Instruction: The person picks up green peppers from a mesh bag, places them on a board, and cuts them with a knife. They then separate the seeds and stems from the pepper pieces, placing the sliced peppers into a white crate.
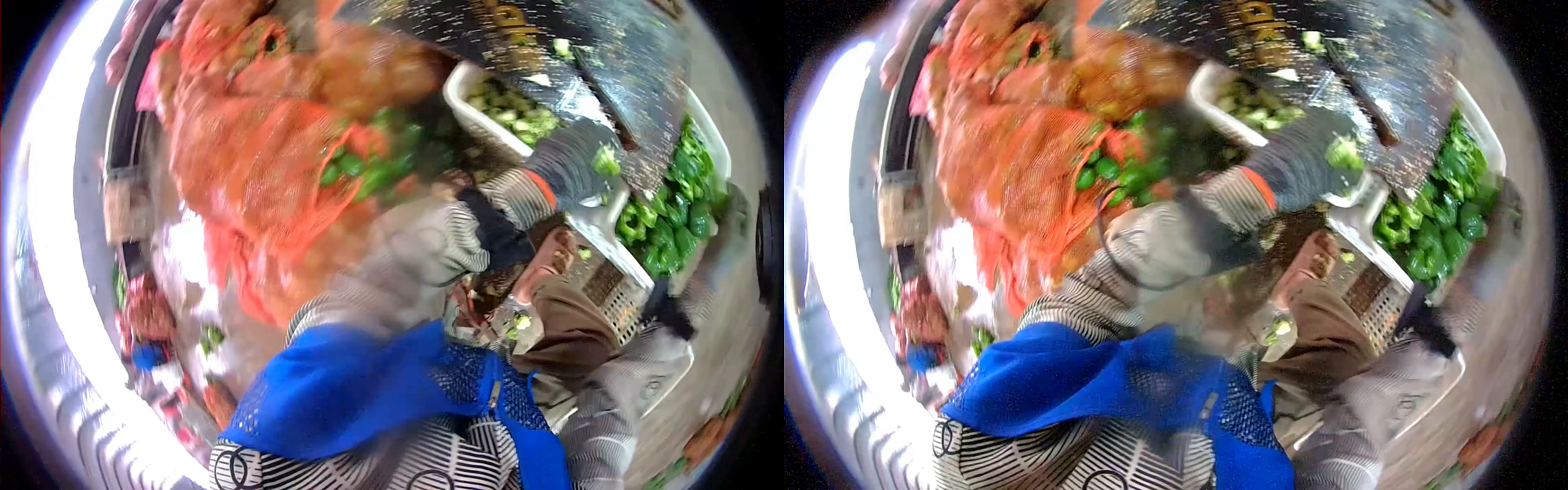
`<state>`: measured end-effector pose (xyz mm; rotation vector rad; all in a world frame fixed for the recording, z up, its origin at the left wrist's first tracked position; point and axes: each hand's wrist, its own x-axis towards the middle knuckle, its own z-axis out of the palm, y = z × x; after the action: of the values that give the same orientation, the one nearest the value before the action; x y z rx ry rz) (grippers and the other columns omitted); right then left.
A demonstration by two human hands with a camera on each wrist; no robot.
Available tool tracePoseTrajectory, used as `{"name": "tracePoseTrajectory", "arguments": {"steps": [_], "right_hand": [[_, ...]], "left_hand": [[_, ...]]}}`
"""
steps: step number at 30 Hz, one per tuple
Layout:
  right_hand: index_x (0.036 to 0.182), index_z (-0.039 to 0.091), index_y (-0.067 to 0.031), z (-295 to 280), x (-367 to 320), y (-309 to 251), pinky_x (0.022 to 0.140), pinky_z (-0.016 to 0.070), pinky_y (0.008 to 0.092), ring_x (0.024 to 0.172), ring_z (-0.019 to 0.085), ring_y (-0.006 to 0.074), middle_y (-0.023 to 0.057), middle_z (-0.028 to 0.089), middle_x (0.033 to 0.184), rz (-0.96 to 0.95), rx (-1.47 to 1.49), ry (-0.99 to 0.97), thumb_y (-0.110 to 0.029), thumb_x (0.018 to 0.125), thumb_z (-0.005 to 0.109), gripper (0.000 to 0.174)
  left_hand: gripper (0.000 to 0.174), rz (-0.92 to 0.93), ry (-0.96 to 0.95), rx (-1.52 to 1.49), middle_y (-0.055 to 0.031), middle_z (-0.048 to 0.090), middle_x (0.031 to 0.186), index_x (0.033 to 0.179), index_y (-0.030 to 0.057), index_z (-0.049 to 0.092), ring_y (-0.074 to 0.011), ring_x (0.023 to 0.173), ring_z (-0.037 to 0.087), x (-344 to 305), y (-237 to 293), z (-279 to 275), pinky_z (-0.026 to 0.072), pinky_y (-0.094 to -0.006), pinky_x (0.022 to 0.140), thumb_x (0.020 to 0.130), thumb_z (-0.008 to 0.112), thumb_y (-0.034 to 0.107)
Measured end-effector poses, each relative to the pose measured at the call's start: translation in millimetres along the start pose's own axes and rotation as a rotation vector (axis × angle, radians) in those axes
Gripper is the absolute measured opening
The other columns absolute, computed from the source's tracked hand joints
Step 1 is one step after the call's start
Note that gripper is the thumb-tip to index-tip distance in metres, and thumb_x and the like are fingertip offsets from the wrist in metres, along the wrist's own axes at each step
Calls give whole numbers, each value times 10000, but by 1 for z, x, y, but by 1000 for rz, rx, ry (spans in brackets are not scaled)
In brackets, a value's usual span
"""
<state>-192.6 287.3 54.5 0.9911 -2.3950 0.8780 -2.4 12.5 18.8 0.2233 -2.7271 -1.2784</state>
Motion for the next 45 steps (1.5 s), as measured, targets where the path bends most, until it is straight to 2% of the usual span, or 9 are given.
{"name": "tracePoseTrajectory", "arguments": {"steps": [4, 9, 12, 15, 22, 28, 36, 38, 45], "right_hand": [[1375, 452, -64, -18, 61, -49, 764, 509, 342, 913, 586, 232, 131, 584, 1089, 435, 346, -35, -101, 911, 603, 489], [1476, 341, -121, -7, 62, -70, 757, 512, 410, 932, 568, 287, 175, 548, 1072, 583, 374, -98, -6, 882, 599, 657], [1353, 548, -29, 26, 18, -35, 945, 467, 278, 1146, 561, 165, 107, 597, 1298, 396, 412, -421, -200, 995, 555, 396], [1360, 529, -6, 44, -16, -69, 991, 426, 270, 1164, 550, 166, 113, 563, 1343, 459, 361, -457, -216, 980, 576, 437], [1322, 556, 17, 79, -70, -93, 1002, 422, 292, 1143, 567, 181, 122, 614, 1250, 697, 526, -378, -141, 966, 584, 390], [1304, 571, 12, 137, -103, -139, 892, 509, 315, 1084, 612, 192, 107, 633, 1219, 763, 545, -473, -99, 971, 556, 351], [1210, 633, -34, 164, -52, -156, 946, 492, 323, 1040, 627, 199, 115, 661, 1137, 381, 345, -348, -35, 889, 594, 323], [1156, 656, -36, 149, -20, -168, 908, 504, 325, 1011, 638, 205, 111, 663, 1129, 565, 384, -288, -36, 887, 584, 279], [1258, 599, -20, 148, 17, -69, 815, 534, 309, 973, 640, 192, 143, 645, 1173, 357, 38, -69, -110, 904, 652, 370]], "left_hand": [[749, -64, -316, 264, -177, 446, 1352, 1364, 101, 464, -373, 1186, 519, -39, 7, -5, 476, -503, 957, 743, 767, 388], [645, 189, 339, 210, -176, 508, 1350, 1331, 144, 514, -379, 1221, 512, -83, -49, -62, 472, -503, 949, 813, 709, 474], [380, -368, 254, -322, -164, 670, 1107, 1205, 56, 612, -259, 974, 670, -118, -55, -146, 536, -368, 842, 876, 674, 236], [356, -449, 293, 214, -137, 698, 1011, 1112, 52, 647, -280, 916, 673, -169, -180, -163, 526, -370, 810, 892, 656, 332], [663, -1056, -143, 439, -171, 575, 1320, 1355, 28, 495, -353, 1136, 597, -280, -333, -78, 482, -398, 973, 861, 670, 434], [779, -837, -532, 474, -197, 554, 1328, 1408, 32, 411, -377, 1130, 597, -275, -330, -34, 478, -413, 981, 822, 713, 447], [769, -827, -527, 608, -210, 568, 1294, 1402, 46, 419, -384, 1118, 600, -276, -348, -23, 483, -425, 965, 809, 725, 429], [767, -841, -533, 618, -214, 572, 1285, 1400, 49, 421, -385, 1115, 601, -274, -347, -22, 484, -428, 961, 805, 727, 424], [760, -869, -487, 621, -225, 585, 1255, 1395, 61, 428, -391, 1105, 604, -274, -345, -24, 489, -439, 947, 794, 737, 408]]}}
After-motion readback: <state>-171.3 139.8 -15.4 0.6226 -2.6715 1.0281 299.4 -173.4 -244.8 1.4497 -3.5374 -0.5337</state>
